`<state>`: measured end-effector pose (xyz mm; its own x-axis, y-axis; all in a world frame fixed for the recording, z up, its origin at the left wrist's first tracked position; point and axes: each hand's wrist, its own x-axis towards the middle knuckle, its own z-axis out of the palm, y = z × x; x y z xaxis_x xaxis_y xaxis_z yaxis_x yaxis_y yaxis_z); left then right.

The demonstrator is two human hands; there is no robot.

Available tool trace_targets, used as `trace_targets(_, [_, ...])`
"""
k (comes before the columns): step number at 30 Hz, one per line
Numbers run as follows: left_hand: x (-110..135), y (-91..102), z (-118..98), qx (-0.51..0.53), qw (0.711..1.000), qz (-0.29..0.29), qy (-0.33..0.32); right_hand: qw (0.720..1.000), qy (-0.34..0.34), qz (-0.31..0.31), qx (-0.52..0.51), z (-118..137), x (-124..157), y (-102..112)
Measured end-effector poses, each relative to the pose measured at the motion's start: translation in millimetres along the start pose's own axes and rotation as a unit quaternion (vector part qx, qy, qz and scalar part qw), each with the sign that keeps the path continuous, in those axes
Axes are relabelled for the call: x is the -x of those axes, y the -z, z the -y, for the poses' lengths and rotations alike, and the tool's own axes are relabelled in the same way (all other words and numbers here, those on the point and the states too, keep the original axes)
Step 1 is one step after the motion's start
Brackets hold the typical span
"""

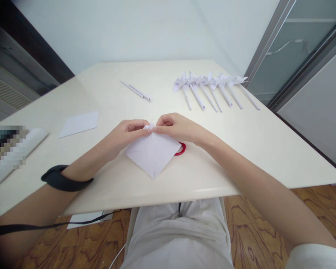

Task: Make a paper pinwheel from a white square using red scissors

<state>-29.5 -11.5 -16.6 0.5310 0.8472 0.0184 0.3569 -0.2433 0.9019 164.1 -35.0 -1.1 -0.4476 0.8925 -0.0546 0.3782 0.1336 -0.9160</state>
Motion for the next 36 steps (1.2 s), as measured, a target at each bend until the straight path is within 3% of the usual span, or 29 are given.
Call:
trace_targets(4, [0.5, 2.9, -0.1, 0.046, 0.998, -0.036, 0.013, 1.0, -0.006, -0.009, -0.018, -0.6, -0.1, 0.3])
trace_targets(9, [0.6, 1.7, -0.9, 0.009, 0.999, 0.012, 0.033, 1.0, -0.009, -0.017, -0.018, -0.4, 0.5, 0.0])
trace_targets(12, [1.2, -0.1, -2.1, -0.011, 0.999, 0.01, 0.044, 1.0, -0.009, -0.018, -0.013, 0.1, 1.1, -0.3])
trace_targets(19, [0.1, 4.2, 0.0, 0.037, 0.999, -0.027, 0.024, 1.0, -0.002, -0.005, -0.011, -3.2, -1.2, 2.2])
trace_targets(28, [-1.2, 4.6, 1.7, 0.019, 1.0, 0.003, 0.017, 0.996, 0.004, -0.076, 0.044, -4.3, -2.1, 1.9])
trace_targets(36, [-0.2, 5.6, 2.1, 0.048, 0.999, -0.012, 0.007, 0.996, 0.006, -0.057, 0.073, -5.7, -1.2, 0.7])
